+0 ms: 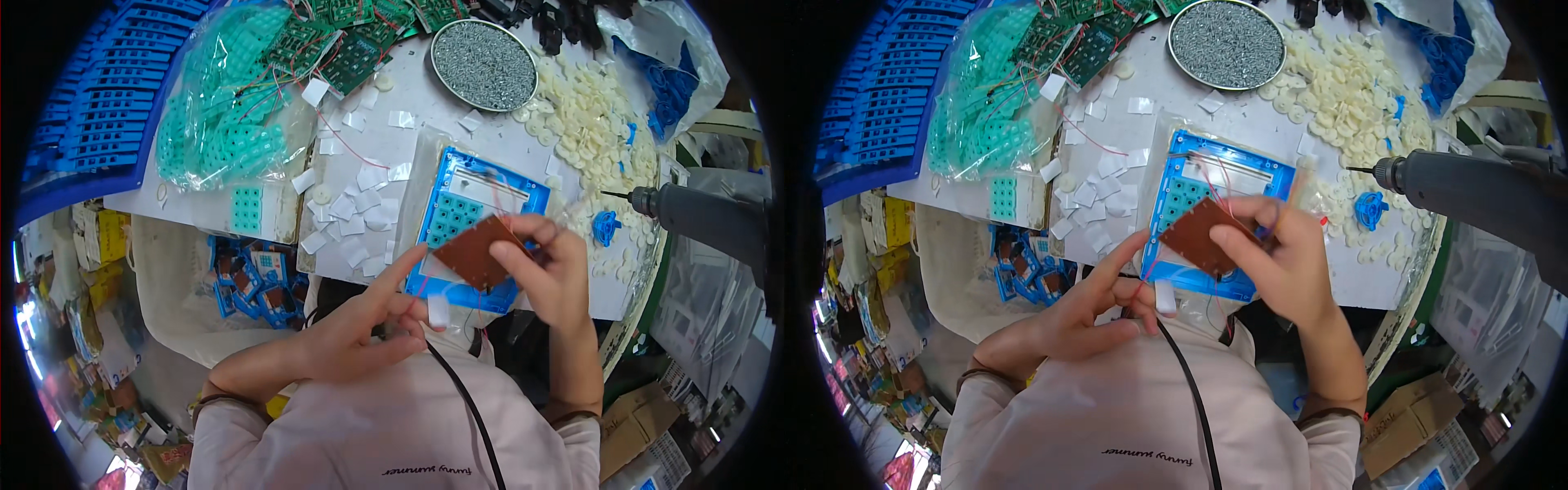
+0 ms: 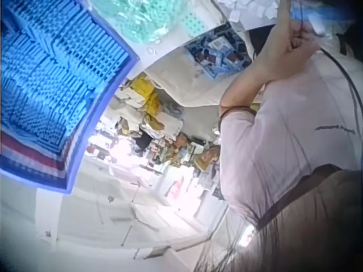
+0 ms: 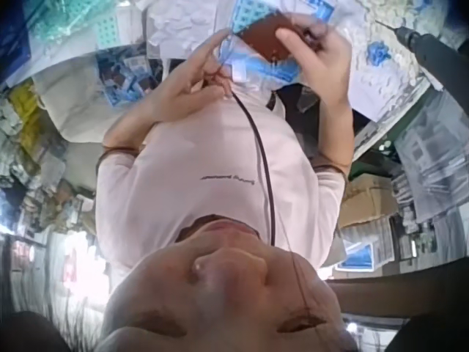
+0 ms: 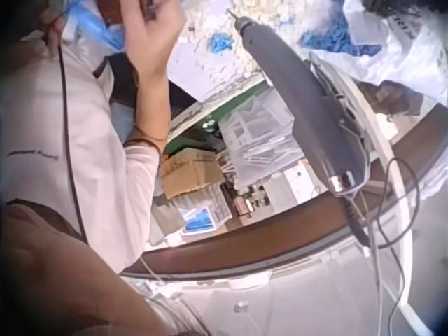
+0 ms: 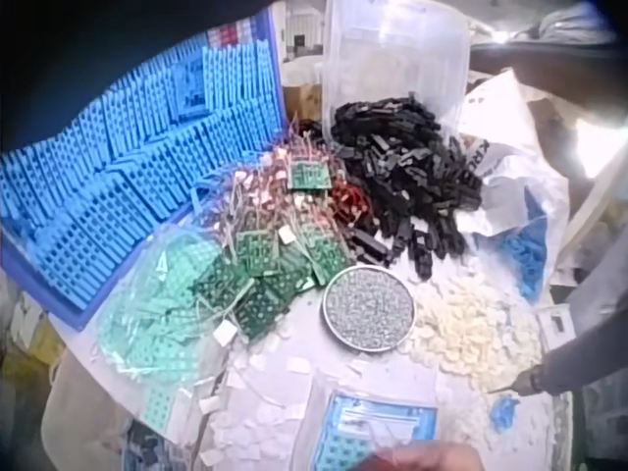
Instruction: Assembling small electronic components and circuit boards into plastic housings using a heat gun.
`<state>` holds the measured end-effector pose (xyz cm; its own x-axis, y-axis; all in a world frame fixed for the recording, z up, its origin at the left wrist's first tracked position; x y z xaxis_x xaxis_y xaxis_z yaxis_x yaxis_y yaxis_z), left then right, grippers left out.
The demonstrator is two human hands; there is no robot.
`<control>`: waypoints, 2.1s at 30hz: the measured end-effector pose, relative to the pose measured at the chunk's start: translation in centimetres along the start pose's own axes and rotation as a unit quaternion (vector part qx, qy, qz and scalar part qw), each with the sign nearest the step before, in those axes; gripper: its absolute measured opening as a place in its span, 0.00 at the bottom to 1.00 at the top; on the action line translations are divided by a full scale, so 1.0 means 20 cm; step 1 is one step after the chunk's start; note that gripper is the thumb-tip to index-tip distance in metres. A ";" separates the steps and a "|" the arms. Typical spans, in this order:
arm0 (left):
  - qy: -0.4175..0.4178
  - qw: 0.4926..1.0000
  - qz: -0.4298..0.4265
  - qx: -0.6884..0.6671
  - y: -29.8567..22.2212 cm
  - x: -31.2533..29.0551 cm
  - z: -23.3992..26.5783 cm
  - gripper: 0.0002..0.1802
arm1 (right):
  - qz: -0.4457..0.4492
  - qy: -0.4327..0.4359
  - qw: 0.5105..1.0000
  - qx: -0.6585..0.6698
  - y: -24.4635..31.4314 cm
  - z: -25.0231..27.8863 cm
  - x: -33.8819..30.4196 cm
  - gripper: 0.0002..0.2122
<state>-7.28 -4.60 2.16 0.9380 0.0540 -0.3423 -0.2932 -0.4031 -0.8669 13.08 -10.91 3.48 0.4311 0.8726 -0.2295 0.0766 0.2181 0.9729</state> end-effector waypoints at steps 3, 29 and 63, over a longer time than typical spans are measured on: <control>0.001 0.999 0.014 -0.041 0.03 0.00 0.01 0.51 | -0.049 0.065 0.995 -0.052 -0.03 -0.04 0.12 0.09; -0.083 0.693 -0.261 0.667 -0.21 0.20 0.06 0.27 | 0.160 0.029 0.873 -0.460 0.19 -0.14 0.26 0.19; -0.202 0.585 -0.153 0.771 -0.67 1.15 0.59 0.07 | 0.264 0.141 0.837 -0.457 0.20 -0.18 -0.11 0.22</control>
<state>16.15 12.77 1.66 0.9615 0.2445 0.1257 -0.2329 0.9673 -0.1002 9.15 -10.28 7.83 -0.0519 0.9934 0.1027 -0.8339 -0.0997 0.5429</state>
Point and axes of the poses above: each hand's wrist, its own x-axis towards the middle knuckle, its own z-axis out of the back of the hand, y = z × x, the point moved 7 cm from there along x, towards the middle knuckle, and after that the axes turned 3 degrees about x, right-handed, at the moved point
